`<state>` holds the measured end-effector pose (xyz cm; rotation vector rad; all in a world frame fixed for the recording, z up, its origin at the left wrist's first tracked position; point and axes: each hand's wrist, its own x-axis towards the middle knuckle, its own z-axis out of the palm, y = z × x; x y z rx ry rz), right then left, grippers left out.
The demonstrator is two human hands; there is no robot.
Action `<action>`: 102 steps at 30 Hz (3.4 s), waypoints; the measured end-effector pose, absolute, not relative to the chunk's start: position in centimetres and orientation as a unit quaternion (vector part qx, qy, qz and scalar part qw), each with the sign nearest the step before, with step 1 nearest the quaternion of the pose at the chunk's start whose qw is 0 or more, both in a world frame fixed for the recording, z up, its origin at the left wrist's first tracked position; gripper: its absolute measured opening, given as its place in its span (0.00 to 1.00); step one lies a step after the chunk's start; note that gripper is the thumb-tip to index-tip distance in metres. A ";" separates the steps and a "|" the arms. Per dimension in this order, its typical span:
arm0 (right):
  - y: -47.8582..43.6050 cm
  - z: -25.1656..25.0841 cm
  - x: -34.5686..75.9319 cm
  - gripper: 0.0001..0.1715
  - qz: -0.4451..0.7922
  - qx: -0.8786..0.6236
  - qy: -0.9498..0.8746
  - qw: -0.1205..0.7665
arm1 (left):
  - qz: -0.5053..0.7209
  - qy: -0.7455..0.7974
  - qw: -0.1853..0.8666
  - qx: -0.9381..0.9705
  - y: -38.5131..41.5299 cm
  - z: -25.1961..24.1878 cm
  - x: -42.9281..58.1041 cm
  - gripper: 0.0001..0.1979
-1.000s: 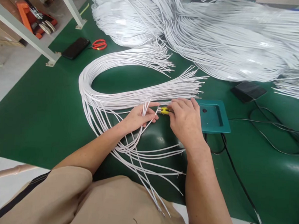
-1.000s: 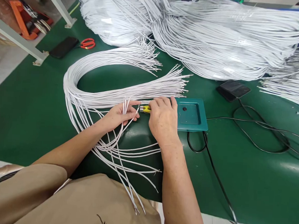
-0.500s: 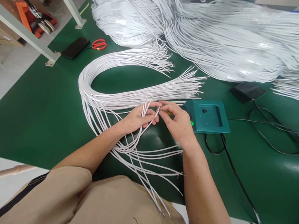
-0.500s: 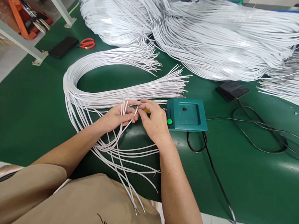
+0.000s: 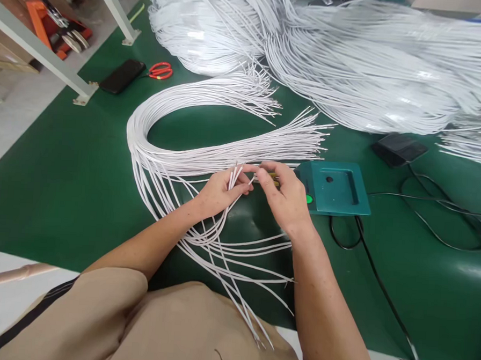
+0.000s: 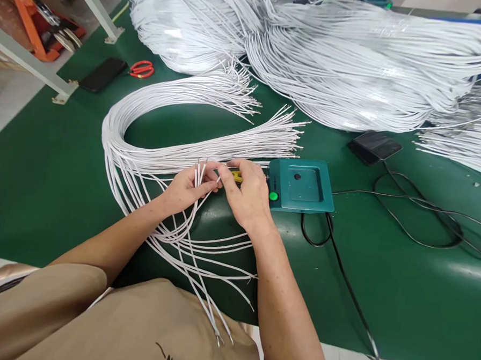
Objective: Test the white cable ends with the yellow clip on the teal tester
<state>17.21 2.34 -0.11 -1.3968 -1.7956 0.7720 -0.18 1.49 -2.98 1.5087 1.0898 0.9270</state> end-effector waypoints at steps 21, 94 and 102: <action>3.4 -0.5 20.1 0.09 -0.012 -0.514 -0.846 0.143 | 0.323 0.552 0.499 0.585 2.1 -3.8 0.5 0.24; 1.7 -0.2 15.6 0.08 0.723 -0.451 -0.332 0.404 | 0.416 0.466 0.611 0.487 0.8 -2.1 0.3 0.29; 1.8 0.2 16.2 0.08 0.609 -0.487 -0.460 0.425 | 0.393 0.417 0.623 0.533 0.6 -2.3 -0.1 0.31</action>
